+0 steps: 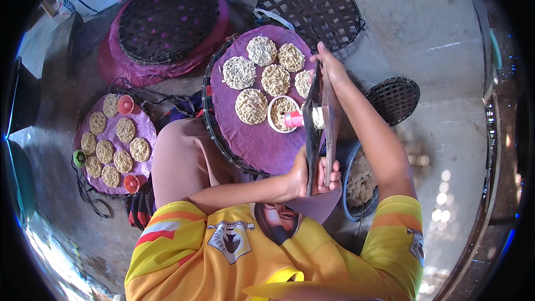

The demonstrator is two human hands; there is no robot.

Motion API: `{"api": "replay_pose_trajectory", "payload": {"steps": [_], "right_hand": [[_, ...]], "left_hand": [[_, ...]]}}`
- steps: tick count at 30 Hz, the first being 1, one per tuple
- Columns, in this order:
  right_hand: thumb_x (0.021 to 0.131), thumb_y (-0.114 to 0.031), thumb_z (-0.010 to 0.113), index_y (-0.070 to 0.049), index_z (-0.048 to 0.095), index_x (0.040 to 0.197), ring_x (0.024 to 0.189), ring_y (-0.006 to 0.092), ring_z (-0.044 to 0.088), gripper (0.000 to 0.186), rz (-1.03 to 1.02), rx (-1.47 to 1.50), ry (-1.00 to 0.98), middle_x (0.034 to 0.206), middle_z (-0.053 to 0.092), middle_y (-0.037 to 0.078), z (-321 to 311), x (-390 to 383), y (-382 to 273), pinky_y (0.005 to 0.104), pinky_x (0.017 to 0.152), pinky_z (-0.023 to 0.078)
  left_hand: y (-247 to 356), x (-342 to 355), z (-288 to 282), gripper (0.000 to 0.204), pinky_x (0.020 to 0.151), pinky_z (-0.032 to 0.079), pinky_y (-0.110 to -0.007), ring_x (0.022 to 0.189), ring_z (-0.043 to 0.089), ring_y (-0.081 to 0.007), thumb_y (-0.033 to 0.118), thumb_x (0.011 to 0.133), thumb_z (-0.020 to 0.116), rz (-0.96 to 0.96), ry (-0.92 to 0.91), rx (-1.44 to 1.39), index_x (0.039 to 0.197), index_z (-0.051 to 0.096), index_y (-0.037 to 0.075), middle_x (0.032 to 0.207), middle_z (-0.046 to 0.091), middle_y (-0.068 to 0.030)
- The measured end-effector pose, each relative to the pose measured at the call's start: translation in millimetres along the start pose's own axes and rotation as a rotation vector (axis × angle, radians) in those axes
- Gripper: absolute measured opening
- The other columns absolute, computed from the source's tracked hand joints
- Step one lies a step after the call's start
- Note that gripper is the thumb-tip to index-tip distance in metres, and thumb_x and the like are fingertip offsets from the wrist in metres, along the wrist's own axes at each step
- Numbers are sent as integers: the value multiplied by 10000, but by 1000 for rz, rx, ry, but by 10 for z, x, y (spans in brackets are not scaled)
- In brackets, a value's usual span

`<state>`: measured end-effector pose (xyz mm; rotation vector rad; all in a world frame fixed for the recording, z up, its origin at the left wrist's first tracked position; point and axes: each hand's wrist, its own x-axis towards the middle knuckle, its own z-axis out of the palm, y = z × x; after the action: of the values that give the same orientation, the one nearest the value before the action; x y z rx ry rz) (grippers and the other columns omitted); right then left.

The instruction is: The person scoops dough from a bowl and presses it into a handheld mold to form round patterned cakes, then places them on a purple mat. The process repeats with multiple units being produced and arranged on the mat.

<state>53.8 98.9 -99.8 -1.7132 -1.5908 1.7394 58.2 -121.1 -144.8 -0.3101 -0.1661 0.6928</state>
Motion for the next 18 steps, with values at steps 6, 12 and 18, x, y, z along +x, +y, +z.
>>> {"api": "replay_pose_trajectory", "payload": {"steps": [6, 12, 18], "right_hand": [[775, -642, 547, -88, 517, 927, 488, 172, 537, 576, -38, -4, 164, 594, 519, 65, 108, -61, -60, 296, 465, 441], [810, -647, 482, -123, 498, 1087, 511, 209, 565, 593, -181, 168, 24, 686, 571, 125, -41, -349, -7, 300, 492, 483], [781, -660, 429, -127, 433, 1208, 679, 287, 605, 683, -98, 422, -319, 881, 594, 213, -56, -610, 568, 372, 604, 516]], "left_hand": [[86, 12, 25, 782, 385, 288, -269, 566, 524, -267, 746, 757, 203, 20, 43, 29, 742, 553, 47, 635, 523, -109], [-143, 3, -57, 784, 511, 378, -306, 587, 497, -257, 773, 740, 235, 39, -107, 105, 722, 533, 48, 636, 524, -115], [12, -20, 14, 443, 553, 387, -303, 548, 465, -220, 450, 888, 345, 51, -590, 2, 798, 521, 54, 578, 445, -60]]}}
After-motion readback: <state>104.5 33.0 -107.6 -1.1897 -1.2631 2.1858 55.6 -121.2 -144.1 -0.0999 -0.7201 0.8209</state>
